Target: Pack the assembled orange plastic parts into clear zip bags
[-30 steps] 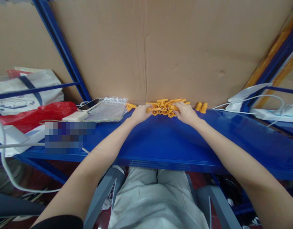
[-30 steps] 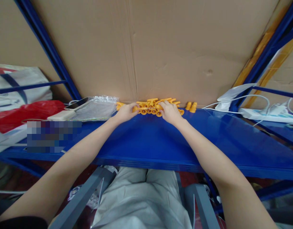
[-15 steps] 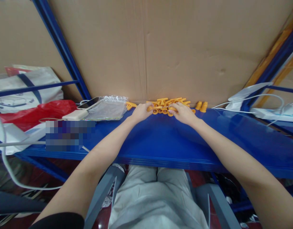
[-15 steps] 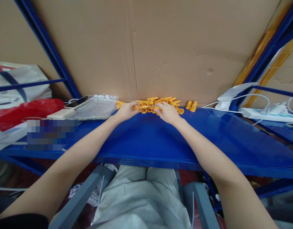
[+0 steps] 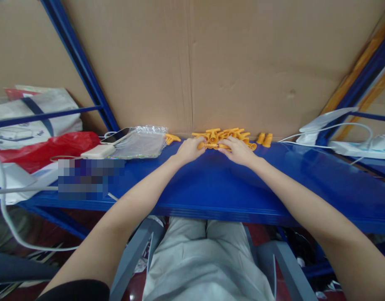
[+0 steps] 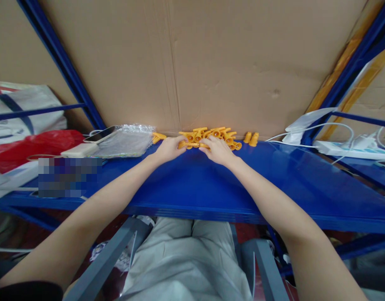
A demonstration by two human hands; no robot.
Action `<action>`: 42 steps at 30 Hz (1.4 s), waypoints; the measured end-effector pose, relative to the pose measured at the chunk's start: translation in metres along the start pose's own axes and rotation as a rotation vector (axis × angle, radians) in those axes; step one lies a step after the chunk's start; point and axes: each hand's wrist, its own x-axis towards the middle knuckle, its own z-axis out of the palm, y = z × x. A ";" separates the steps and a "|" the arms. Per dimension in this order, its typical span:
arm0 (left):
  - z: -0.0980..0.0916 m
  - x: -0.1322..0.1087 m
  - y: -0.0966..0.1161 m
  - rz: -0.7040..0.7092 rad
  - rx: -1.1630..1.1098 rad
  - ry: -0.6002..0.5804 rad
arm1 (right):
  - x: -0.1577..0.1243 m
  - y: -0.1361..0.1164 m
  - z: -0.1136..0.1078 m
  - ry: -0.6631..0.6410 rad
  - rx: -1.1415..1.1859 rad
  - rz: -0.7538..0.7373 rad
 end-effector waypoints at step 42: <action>0.031 0.002 -0.008 -0.015 -0.206 0.009 | -0.008 0.038 0.013 -0.310 1.105 0.454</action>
